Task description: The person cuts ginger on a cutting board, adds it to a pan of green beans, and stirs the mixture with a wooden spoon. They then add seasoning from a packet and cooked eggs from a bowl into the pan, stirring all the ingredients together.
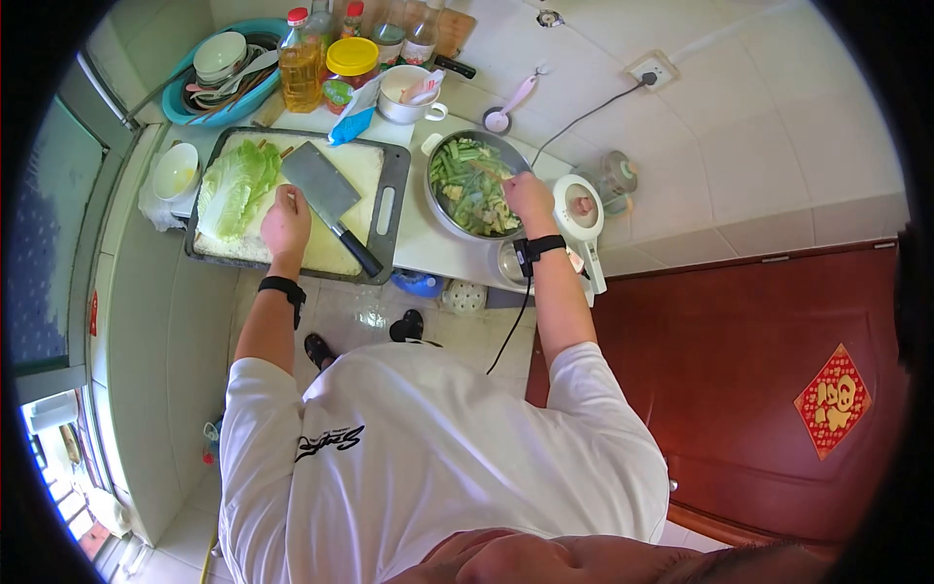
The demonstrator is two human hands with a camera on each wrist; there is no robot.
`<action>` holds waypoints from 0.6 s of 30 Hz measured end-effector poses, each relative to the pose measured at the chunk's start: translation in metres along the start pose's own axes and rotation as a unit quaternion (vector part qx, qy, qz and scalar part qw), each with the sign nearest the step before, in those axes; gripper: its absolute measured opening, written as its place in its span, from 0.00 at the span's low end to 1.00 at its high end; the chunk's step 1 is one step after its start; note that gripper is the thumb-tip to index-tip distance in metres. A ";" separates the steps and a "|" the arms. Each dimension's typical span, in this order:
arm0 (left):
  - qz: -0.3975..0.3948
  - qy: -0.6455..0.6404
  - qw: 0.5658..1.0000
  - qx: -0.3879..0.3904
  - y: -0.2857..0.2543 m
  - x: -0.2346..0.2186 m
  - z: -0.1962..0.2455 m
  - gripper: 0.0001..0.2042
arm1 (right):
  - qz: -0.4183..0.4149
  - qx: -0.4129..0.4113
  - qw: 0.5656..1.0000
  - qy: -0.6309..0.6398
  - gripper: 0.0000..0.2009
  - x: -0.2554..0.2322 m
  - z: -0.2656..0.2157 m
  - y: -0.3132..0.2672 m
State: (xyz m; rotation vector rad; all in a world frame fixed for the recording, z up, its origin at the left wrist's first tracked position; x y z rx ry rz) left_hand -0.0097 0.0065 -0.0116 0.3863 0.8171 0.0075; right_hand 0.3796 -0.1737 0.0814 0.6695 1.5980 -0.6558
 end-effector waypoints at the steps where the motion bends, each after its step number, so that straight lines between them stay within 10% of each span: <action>1: -0.002 0.000 1.000 -0.001 0.001 0.000 0.000 0.05 | -0.002 0.001 1.000 -0.001 0.15 0.008 0.003 0.000; 6: 0.013 0.001 1.000 0.001 0.000 0.001 0.000 0.06 | 0.003 -0.077 0.994 -0.072 0.14 0.040 0.024 -0.028; 13: -0.011 0.008 1.000 -0.001 0.000 0.001 -0.001 0.06 | -0.109 -0.117 0.984 -0.078 0.13 -0.046 0.054 -0.061; 18: -0.006 0.009 1.000 -0.001 0.000 0.001 -0.001 0.06 | -0.106 -0.119 0.985 -0.059 0.11 0.011 0.042 -0.045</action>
Point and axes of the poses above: each hand's wrist, its own y-axis towards the middle knuckle, its own x-axis out of the palm, z = x × y, the point moved 3 cm from there along y, towards the middle knuckle, and after that the axes turned 3 degrees about x, right-handed, at the moved point
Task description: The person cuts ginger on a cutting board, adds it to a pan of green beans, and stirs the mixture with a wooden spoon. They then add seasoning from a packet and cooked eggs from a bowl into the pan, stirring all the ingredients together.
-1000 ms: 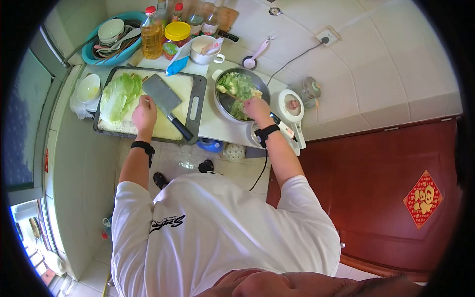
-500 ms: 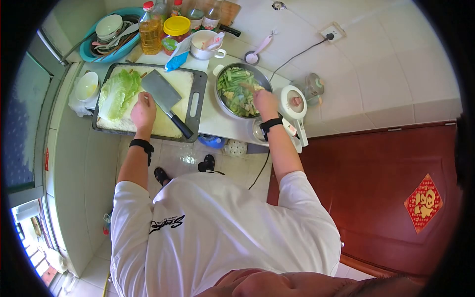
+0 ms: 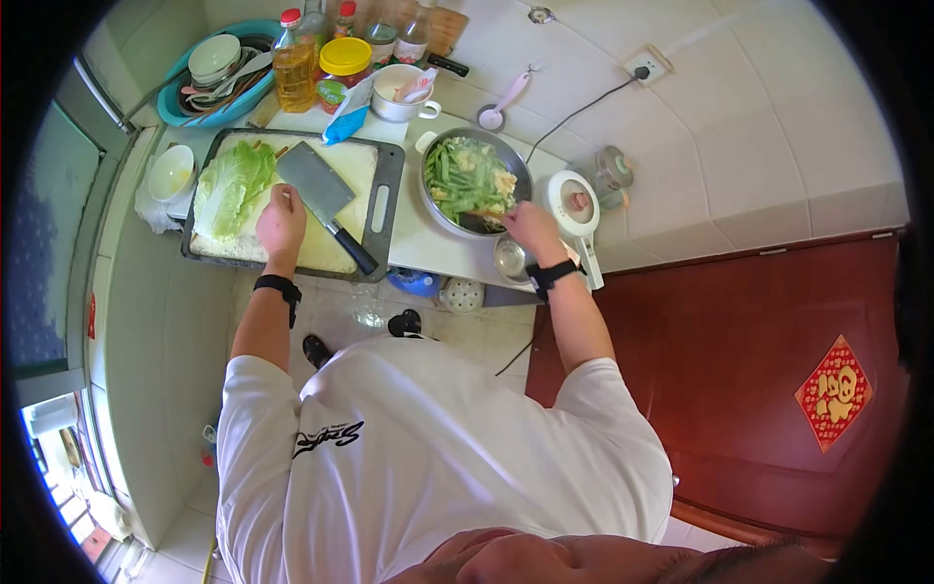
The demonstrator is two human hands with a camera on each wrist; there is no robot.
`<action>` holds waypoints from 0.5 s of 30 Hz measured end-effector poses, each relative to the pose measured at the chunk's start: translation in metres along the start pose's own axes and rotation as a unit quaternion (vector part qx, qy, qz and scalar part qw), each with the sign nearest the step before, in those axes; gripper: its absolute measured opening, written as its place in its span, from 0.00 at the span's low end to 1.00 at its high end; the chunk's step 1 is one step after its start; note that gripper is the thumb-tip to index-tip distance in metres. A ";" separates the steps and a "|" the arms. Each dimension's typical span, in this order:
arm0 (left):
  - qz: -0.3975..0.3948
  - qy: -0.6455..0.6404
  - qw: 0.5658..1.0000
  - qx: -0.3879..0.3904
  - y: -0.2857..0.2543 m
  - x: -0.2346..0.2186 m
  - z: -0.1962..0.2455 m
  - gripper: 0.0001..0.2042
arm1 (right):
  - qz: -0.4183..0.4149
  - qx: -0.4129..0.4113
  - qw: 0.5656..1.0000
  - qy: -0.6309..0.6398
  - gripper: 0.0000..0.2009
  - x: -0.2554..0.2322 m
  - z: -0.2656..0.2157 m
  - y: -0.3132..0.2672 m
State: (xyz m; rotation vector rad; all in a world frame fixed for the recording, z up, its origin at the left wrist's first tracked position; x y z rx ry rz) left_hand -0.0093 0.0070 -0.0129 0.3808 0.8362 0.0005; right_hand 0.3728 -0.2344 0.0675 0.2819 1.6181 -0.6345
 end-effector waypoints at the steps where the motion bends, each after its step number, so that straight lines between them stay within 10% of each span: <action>1: 0.002 0.000 1.000 0.003 0.002 0.000 0.000 0.06 | 0.043 0.036 0.998 0.041 0.10 -0.006 -0.010 0.003; 15: 0.002 -0.004 1.000 -0.002 -0.001 -0.001 0.001 0.06 | 0.096 0.005 0.995 0.026 0.10 0.007 -0.005 0.016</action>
Point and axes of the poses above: each hand's wrist, its own y-axis towards the middle knuckle, its own x-axis out of the palm, z = x × y, the point moved 3 cm from there along y, towards the middle knuckle, and after that the axes turned 3 degrees about x, right-handed, at the moved point
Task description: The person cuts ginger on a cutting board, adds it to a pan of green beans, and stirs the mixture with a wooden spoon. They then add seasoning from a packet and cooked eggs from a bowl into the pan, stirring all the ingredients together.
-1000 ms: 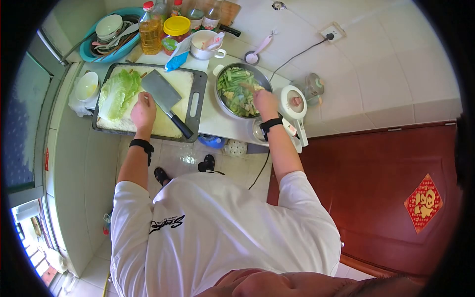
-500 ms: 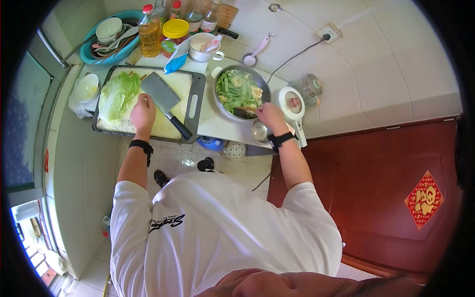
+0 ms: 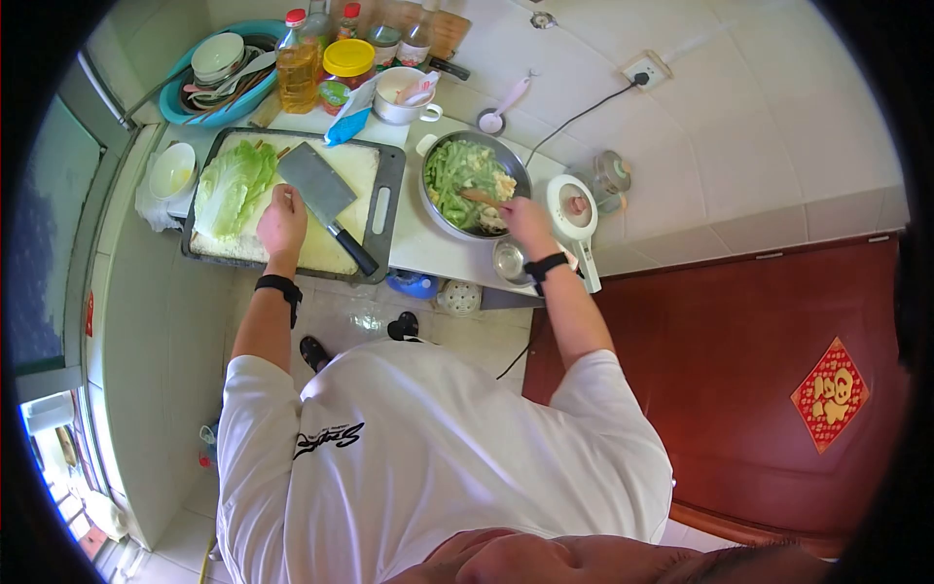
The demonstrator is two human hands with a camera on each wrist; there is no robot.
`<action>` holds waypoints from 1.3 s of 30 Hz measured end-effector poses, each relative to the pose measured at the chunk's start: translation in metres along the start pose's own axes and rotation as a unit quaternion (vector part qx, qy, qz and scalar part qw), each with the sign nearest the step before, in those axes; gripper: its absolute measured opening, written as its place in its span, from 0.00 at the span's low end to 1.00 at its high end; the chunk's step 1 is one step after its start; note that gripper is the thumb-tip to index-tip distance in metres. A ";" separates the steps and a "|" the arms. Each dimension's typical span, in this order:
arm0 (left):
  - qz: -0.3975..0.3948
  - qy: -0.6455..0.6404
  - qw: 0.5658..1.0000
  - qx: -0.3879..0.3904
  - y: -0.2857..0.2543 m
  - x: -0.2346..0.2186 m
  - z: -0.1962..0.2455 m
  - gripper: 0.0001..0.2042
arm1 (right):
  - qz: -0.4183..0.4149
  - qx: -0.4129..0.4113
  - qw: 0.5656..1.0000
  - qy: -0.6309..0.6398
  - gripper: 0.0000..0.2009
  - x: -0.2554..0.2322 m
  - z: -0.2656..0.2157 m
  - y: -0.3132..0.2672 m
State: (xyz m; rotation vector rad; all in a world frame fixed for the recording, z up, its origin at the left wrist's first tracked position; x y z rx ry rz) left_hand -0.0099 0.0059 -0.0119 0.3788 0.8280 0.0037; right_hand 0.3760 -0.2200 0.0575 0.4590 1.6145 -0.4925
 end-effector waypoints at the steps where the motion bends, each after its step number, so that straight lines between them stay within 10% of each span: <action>1: 0.002 -0.001 1.000 -0.005 0.000 0.000 -0.001 0.06 | -0.006 -0.002 1.000 0.001 0.10 -0.019 0.010 -0.004; 6: -0.002 -0.008 1.000 -0.006 0.001 0.006 -0.006 0.07 | -0.121 -0.038 0.984 -0.128 0.11 -0.083 0.032 -0.013; 9: 0.014 -0.004 1.000 0.007 0.000 0.005 -0.004 0.07 | -0.124 -0.037 0.985 -0.111 0.11 -0.033 0.043 0.001; 21: 0.006 0.003 1.000 0.009 0.001 0.005 -0.005 0.07 | 0.064 0.028 0.995 0.070 0.13 0.017 -0.007 0.031; 30: -0.012 -0.007 1.000 -0.007 0.001 0.005 -0.005 0.07 | -0.097 0.012 0.995 0.008 0.14 -0.067 0.004 -0.025; 33: 0.002 -0.002 1.000 0.000 0.001 0.003 -0.002 0.07 | -0.165 -0.084 0.983 0.013 0.14 -0.030 0.001 -0.021; 39: 0.019 -0.004 0.999 0.026 0.001 0.004 -0.004 0.06 | -0.012 0.018 0.999 0.048 0.13 -0.013 -0.020 0.008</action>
Point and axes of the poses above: each hand's wrist, its own y-axis towards the middle knuckle, its own x-axis out of the palm, z = x × y, the point moved 3 cm from there along y, towards the middle knuckle, and after that the axes turned 3 degrees about x, right-handed, at the moved point
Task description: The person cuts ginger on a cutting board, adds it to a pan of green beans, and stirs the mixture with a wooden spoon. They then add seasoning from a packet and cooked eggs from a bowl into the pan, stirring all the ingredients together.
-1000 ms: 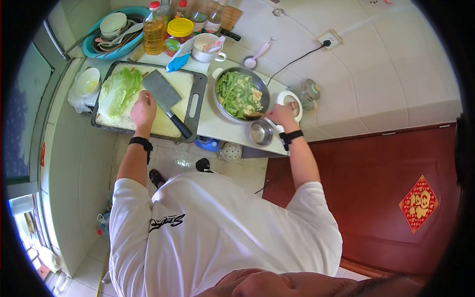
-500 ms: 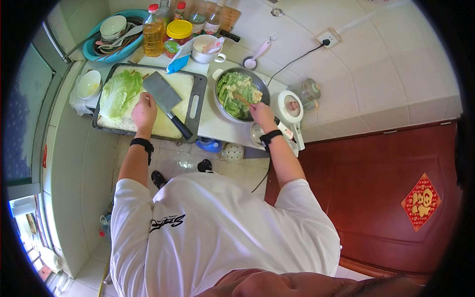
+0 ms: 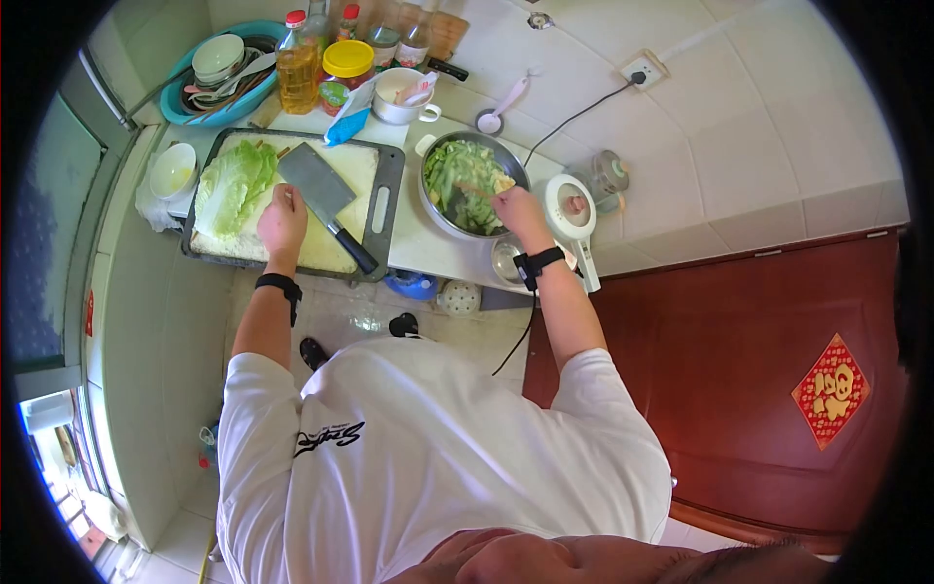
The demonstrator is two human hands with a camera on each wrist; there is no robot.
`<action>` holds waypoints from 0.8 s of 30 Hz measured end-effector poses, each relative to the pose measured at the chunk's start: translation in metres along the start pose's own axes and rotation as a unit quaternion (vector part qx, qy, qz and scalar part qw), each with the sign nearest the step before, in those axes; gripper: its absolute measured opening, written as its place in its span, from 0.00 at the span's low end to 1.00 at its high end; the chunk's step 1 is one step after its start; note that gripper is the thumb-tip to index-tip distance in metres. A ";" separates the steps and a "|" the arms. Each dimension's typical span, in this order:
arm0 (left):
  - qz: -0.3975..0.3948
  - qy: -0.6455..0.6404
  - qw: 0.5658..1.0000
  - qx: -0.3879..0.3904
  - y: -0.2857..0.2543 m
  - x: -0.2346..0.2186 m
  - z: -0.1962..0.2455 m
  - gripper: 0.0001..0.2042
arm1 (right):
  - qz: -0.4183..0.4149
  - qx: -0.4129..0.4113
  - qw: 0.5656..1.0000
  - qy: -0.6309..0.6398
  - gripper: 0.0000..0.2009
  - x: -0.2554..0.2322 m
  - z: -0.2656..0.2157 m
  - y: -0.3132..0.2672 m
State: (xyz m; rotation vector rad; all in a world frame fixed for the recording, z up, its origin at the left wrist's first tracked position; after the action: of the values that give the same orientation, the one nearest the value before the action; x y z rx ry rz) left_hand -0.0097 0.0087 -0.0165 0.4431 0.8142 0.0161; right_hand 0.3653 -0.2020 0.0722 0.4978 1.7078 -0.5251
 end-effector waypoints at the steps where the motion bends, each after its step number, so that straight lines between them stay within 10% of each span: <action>1: 0.001 0.000 1.000 0.001 0.002 -0.001 0.002 0.06 | 0.028 0.001 1.000 0.001 0.13 -0.004 0.000 0.010; 11: -0.014 -0.002 1.000 -0.020 0.001 -0.001 0.002 0.06 | 0.039 -0.023 0.999 -0.016 0.13 0.029 0.011 -0.006; 17: -0.017 0.009 1.000 -0.014 -0.001 0.001 0.000 0.06 | -0.114 -0.074 0.990 -0.029 0.14 -0.013 -0.003 -0.032; 24: -0.009 0.020 1.000 -0.003 0.000 0.002 -0.001 0.06 | 0.038 -0.006 0.998 -0.039 0.13 0.003 -0.011 0.010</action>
State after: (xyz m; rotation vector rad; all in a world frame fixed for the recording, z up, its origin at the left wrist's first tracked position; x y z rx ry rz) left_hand -0.0091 0.0094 -0.0180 0.4318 0.8574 0.0101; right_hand 0.3618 -0.1878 0.0701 0.5243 1.6096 -0.4730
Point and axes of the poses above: each hand's wrist, its own y-axis towards the middle knuckle, its own x-axis out of the palm, z = x × y, the point moved 3 cm from there along y, towards the middle knuckle, and after that the axes turned 3 degrees about x, right-handed, at the moved point
